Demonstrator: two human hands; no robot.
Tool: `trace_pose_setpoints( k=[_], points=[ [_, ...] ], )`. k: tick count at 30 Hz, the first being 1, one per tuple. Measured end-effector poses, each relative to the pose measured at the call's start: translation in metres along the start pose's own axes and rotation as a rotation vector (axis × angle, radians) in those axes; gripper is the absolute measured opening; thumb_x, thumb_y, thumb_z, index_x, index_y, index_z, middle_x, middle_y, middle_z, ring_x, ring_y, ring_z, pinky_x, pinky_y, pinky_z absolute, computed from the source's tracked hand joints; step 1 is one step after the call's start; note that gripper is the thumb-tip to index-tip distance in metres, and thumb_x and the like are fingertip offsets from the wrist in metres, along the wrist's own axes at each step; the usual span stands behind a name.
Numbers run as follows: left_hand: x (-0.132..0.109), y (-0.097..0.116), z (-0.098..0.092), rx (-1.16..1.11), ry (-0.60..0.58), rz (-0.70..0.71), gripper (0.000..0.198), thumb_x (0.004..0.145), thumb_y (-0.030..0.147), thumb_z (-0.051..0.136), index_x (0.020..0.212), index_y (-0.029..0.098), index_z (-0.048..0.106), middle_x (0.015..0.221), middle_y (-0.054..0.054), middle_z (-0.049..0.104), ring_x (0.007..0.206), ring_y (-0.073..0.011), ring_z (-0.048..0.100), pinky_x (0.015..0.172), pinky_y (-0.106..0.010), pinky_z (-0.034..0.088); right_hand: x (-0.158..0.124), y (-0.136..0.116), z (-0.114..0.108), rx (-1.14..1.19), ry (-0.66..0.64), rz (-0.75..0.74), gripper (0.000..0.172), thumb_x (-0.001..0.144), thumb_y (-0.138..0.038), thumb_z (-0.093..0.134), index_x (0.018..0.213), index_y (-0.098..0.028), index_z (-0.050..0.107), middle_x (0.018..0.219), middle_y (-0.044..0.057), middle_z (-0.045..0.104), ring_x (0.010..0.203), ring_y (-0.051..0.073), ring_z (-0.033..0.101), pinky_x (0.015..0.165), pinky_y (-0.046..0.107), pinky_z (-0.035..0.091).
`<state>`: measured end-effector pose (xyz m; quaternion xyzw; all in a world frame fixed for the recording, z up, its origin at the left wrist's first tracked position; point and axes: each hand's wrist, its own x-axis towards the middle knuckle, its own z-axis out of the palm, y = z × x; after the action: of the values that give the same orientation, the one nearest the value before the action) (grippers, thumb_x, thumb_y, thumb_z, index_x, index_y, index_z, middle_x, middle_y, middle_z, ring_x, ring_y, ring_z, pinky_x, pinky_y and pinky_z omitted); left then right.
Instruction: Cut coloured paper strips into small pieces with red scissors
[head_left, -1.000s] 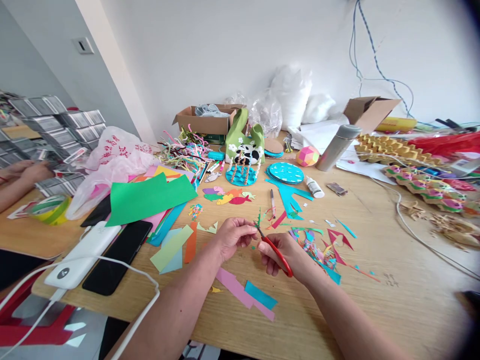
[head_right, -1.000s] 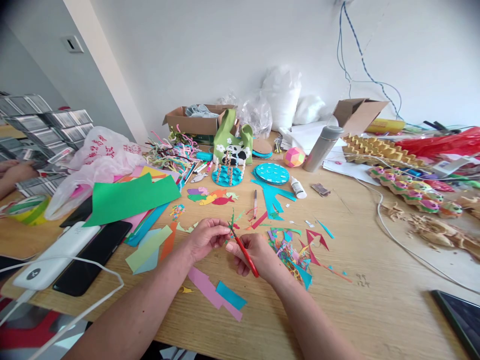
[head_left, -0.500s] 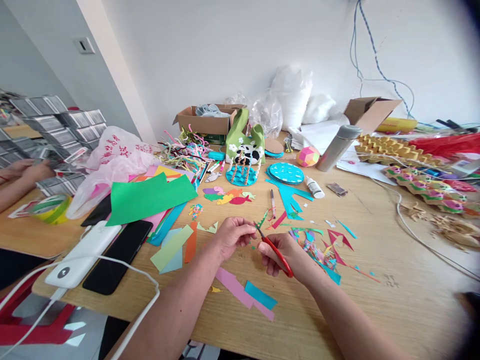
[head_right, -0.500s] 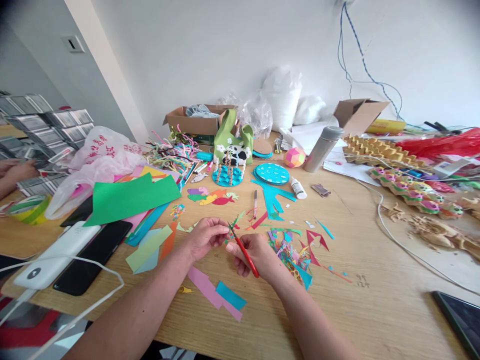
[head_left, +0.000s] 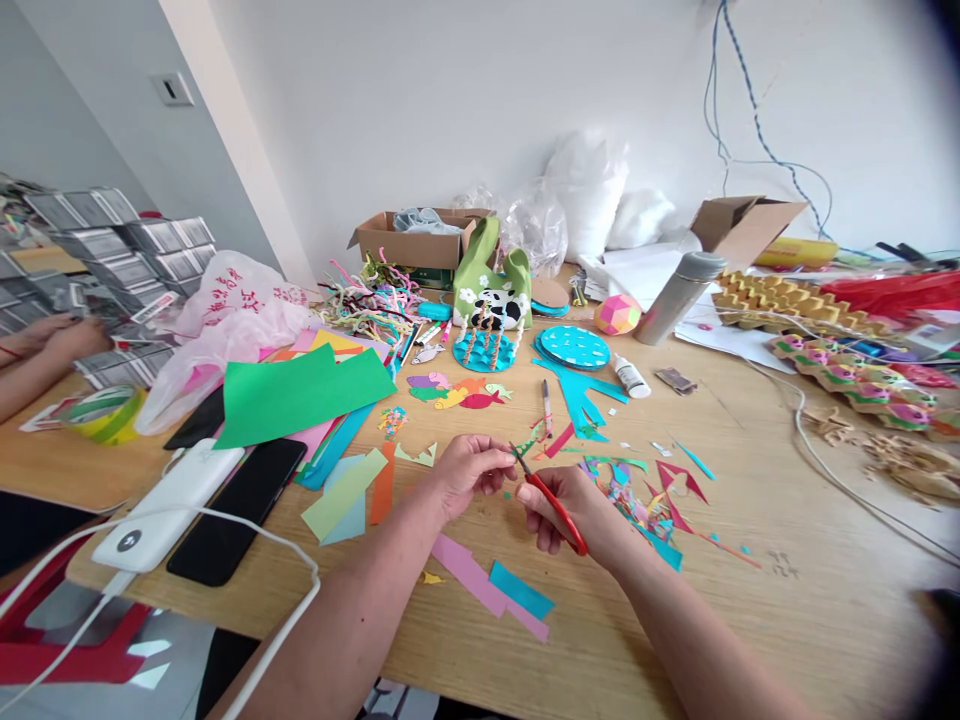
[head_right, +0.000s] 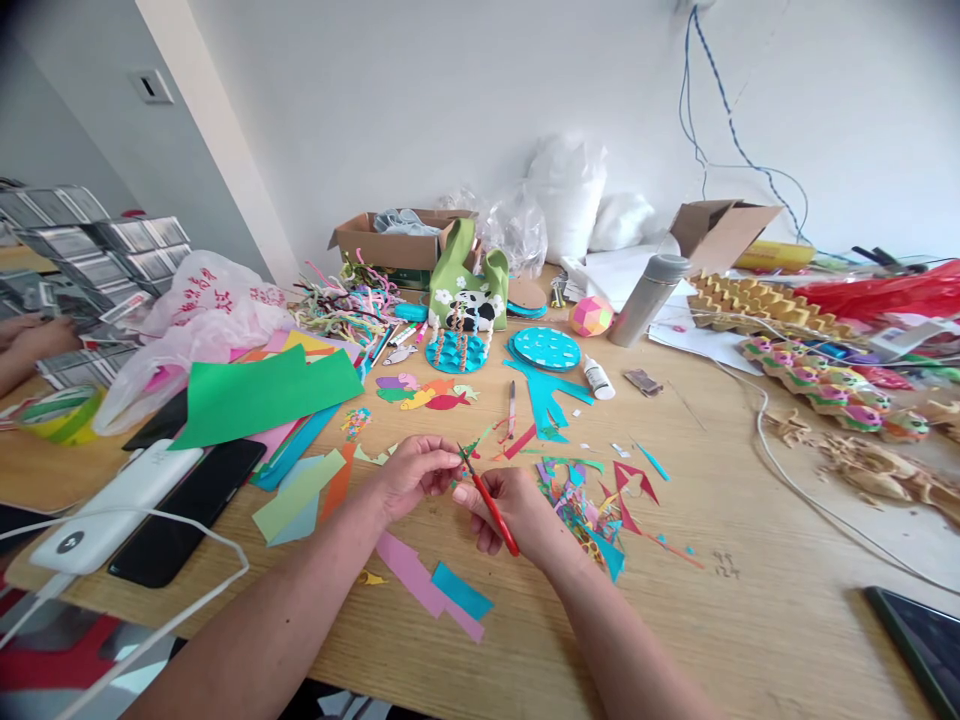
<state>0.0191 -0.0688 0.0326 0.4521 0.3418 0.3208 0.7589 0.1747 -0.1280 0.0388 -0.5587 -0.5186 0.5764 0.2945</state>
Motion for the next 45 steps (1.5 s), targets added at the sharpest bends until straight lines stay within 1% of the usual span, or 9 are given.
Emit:
trace_pose_setpoints(
  k=[6,12,19,25,29,36,41,45],
  points=[
    [0.0004,-0.0008,0.0009,-0.008,0.014,0.043,0.017,0.063,0.026,0.065,0.063,0.012,0.057,0.059,-0.001,0.059,0.044,-0.0045,0.042,0.045,-0.020,0.028,0.0011,0.0006,-0.0005,0.008,0.000,0.010,0.045,0.065,-0.057,0.066,0.061,-0.015,0.048,0.049,-0.001,0.059,0.037,0.012,0.058,0.032,0.017,0.041],
    [0.0002,-0.0007,0.0000,0.010,0.022,0.022,0.015,0.062,0.025,0.066,0.063,0.012,0.058,0.058,0.000,0.059,0.044,-0.0046,0.042,0.046,-0.020,0.029,-0.0001,0.0006,-0.0009,0.010,-0.018,-0.008,0.043,0.066,-0.054,0.067,0.061,-0.015,0.048,0.050,-0.001,0.059,0.038,0.011,0.059,0.034,0.017,0.043],
    [-0.0002,0.0010,-0.0009,-0.016,0.054,-0.023,0.018,0.061,0.027,0.066,0.067,0.013,0.058,0.056,-0.001,0.059,0.046,-0.0056,0.044,0.046,-0.020,0.028,0.0020,0.0032,-0.0017,0.011,-0.004,0.023,0.043,0.064,-0.053,0.069,0.059,-0.016,0.047,0.046,-0.002,0.059,0.035,0.011,0.057,0.030,0.016,0.040],
    [0.0009,-0.0004,-0.0009,-0.017,0.042,0.003,0.017,0.063,0.029,0.064,0.065,0.013,0.057,0.059,-0.002,0.060,0.044,-0.0058,0.043,0.045,-0.021,0.028,0.0014,0.0013,-0.0006,0.019,0.006,0.030,0.045,0.063,-0.055,0.069,0.059,-0.016,0.047,0.046,-0.002,0.058,0.035,0.011,0.057,0.030,0.016,0.040],
    [0.0001,-0.0005,0.0004,0.002,0.023,0.016,0.019,0.061,0.028,0.067,0.066,0.012,0.058,0.060,-0.001,0.059,0.044,-0.0048,0.042,0.045,-0.020,0.028,-0.0001,-0.0025,0.0003,0.000,0.015,0.033,0.047,0.062,-0.057,0.068,0.058,-0.016,0.046,0.045,-0.001,0.058,0.034,0.011,0.056,0.030,0.017,0.039],
    [0.0004,-0.0011,-0.0002,0.002,0.055,-0.015,0.020,0.060,0.028,0.069,0.067,0.013,0.058,0.058,-0.001,0.060,0.045,-0.0052,0.044,0.045,-0.019,0.028,-0.0007,-0.0013,-0.0010,-0.016,-0.007,0.011,0.047,0.063,-0.058,0.067,0.060,-0.016,0.048,0.048,-0.001,0.058,0.037,0.012,0.058,0.032,0.017,0.040],
    [0.0029,-0.0040,-0.0036,0.037,0.059,0.021,0.016,0.063,0.026,0.065,0.067,0.013,0.058,0.058,0.000,0.059,0.044,-0.0050,0.044,0.044,-0.019,0.028,-0.0011,-0.0023,-0.0011,-0.023,-0.004,0.042,0.047,0.062,-0.059,0.067,0.058,-0.017,0.047,0.046,-0.002,0.058,0.035,0.011,0.056,0.031,0.017,0.039],
    [0.0035,-0.0045,-0.0051,0.042,0.073,0.031,0.015,0.063,0.025,0.064,0.068,0.013,0.058,0.058,0.000,0.059,0.045,-0.0050,0.044,0.045,-0.019,0.029,-0.0010,-0.0023,-0.0011,-0.012,-0.002,0.039,0.045,0.062,-0.056,0.068,0.058,-0.017,0.046,0.046,-0.002,0.058,0.036,0.011,0.057,0.031,0.017,0.039]
  ],
)
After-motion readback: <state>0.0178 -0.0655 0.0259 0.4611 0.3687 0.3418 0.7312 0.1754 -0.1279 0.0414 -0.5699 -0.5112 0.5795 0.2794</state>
